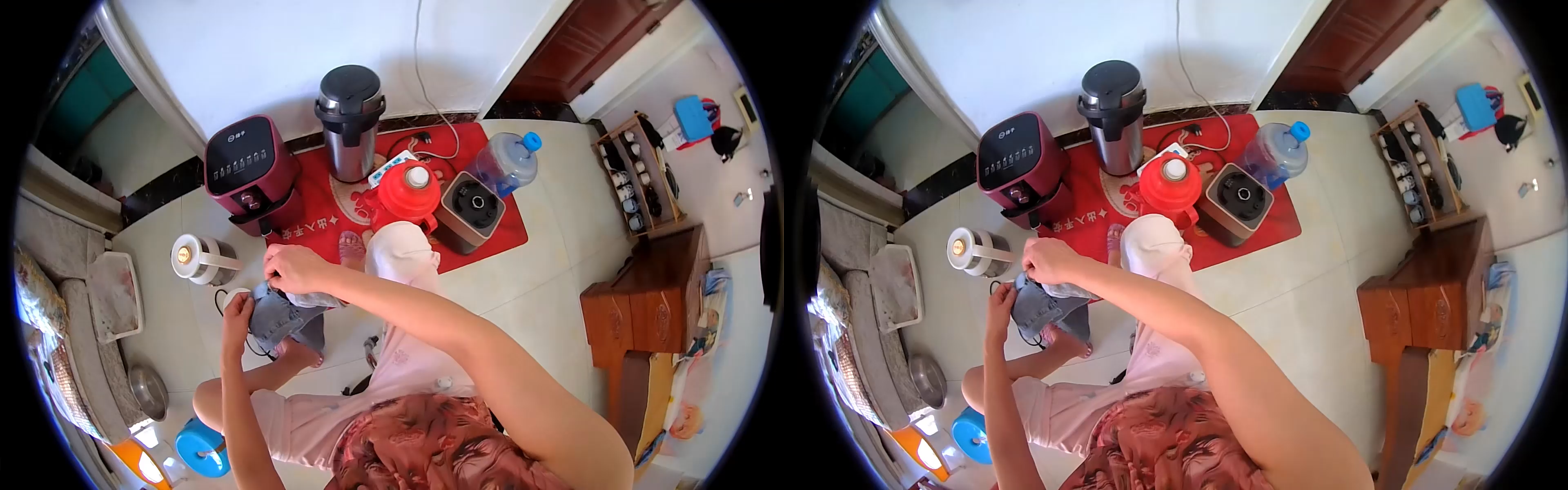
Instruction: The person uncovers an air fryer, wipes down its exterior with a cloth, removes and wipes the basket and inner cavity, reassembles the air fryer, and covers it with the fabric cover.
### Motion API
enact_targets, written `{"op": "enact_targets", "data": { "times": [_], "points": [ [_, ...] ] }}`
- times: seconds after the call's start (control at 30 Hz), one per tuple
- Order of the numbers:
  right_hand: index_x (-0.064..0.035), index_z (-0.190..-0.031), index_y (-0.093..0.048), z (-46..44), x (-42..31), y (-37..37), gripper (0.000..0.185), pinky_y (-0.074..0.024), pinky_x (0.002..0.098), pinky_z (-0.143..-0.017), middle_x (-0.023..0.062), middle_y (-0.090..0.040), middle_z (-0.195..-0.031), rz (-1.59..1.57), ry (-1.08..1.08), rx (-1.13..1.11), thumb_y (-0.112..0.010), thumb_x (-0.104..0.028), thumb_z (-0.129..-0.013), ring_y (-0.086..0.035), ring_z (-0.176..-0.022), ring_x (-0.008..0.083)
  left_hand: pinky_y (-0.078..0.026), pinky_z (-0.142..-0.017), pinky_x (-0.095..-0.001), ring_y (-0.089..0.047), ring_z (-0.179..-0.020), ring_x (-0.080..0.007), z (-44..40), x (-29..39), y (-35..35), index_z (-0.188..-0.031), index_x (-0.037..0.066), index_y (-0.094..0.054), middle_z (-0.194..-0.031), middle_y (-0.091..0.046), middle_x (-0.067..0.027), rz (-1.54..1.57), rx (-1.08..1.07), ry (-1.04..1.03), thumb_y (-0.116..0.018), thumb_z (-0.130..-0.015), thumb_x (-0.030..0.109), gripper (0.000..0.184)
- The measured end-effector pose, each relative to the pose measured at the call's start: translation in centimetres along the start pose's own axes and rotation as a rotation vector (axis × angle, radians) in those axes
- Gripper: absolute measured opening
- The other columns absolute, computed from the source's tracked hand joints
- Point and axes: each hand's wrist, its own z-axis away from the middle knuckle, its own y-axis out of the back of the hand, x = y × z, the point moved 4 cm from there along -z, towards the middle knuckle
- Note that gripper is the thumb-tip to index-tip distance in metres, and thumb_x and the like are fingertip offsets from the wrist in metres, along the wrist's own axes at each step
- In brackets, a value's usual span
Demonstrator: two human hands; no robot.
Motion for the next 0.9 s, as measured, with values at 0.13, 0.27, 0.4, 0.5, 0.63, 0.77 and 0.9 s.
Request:
{"op": "enact_targets", "data": {
  "times": [0.13, 0.27, 0.4, 0.5, 0.63, 0.77, 0.9],
  "points": [
    [-0.0071, -0.073, -0.068, 0.8, -1.3, 0.8, 0.010, -0.0510, 0.0419, -0.070, 0.0117, -0.067, -0.087, -0.044, 0.003, 0.050, -0.066, -0.016, -0.069, -0.064, -0.079, 0.0301, -0.040, -0.068, -0.0225, -0.051, -0.079, -0.0075, 1.5, 1.0, -0.9, -0.102, 0.002, -0.061, -0.089, -0.060, -0.0004, -0.062, 0.054, -0.154, -0.052, -0.094, 0.015, 0.018],
    [-0.0031, -0.079, -0.069, 1.0, -1.9, 1.2, 0.018, -0.0509, 0.0406, -0.066, 0.0160, -0.066, -0.074, -0.097, -0.048, 0.030, -0.065, -0.018, -0.070, -0.065, -0.070, 0.0326, -0.044, -0.079, -0.0254, -0.056, -0.086, -0.0121, 3.9, 4.1, -1.5, -0.105, -0.002, -0.058, -0.096, -0.060, -0.0052, 0.010, 0.311, -0.290, -0.055, -0.092, 0.011, 0.019],
    [-0.0024, -0.086, -0.069, 0.1, -1.4, 0.0, 0.027, -0.0504, 0.0383, -0.069, 0.0181, -0.066, -0.081, -0.095, 0.020, -0.056, -0.064, -0.026, -0.073, -0.066, -0.075, 0.0298, -0.049, -0.081, -0.0339, -0.061, -0.091, -0.0208, 4.2, 4.4, -3.5, -0.112, 0.000, -0.056, -0.102, -0.063, -0.0114, -0.095, 0.176, -0.393, -0.070, -0.077, 0.010, 0.040],
    [-0.0038, -0.085, -0.069, -0.1, -2.3, 2.7, 0.026, -0.0491, 0.0350, -0.069, 0.0150, -0.067, -0.078, -0.219, -0.095, -0.119, -0.062, -0.026, -0.073, -0.066, -0.075, 0.0245, -0.049, -0.081, -0.0317, -0.063, -0.088, -0.0212, 4.0, 4.6, -3.9, -0.109, 0.000, -0.061, -0.096, -0.067, -0.0125, -0.128, 0.170, -0.334, -0.070, -0.077, 0.012, 0.036],
    [-0.0013, -0.080, -0.066, -0.4, -0.1, 5.0, 0.019, -0.0440, 0.0261, -0.063, 0.0026, -0.062, -0.070, -0.488, -0.308, -0.220, -0.059, -0.019, -0.078, -0.056, -0.067, 0.0101, -0.049, -0.071, -0.0300, -0.063, -0.075, -0.0181, 3.8, 5.0, -4.1, -0.102, 0.000, -0.065, -0.085, -0.068, -0.0117, -0.122, 0.179, -0.254, -0.065, -0.082, 0.013, 0.024],
    [-0.0023, -0.082, -0.065, 0.5, 1.7, 4.9, 0.018, -0.0422, 0.0238, -0.064, -0.0010, -0.060, -0.075, -0.728, -0.486, -0.183, -0.059, -0.019, -0.081, -0.053, -0.069, 0.0077, -0.048, -0.062, -0.0284, -0.060, -0.066, -0.0148, 4.2, 5.4, -4.2, -0.098, 0.000, -0.066, -0.076, -0.067, -0.0105, -0.081, 0.219, -0.201, -0.061, -0.086, 0.014, 0.019],
    [0.0022, -0.104, -0.058, 1.4, 1.4, 2.9, 0.046, -0.0475, 0.0299, -0.077, 0.0102, -0.065, -0.095, -0.295, -0.234, -0.105, -0.073, -0.030, -0.076, -0.061, -0.088, 0.0192, -0.044, -0.064, -0.0240, -0.055, -0.069, -0.0089, 2.9, 2.8, -5.1, -0.099, -0.001, -0.064, -0.076, -0.063, -0.0037, 0.134, 0.195, -0.227, -0.057, -0.090, 0.013, 0.018]
  ]
}}
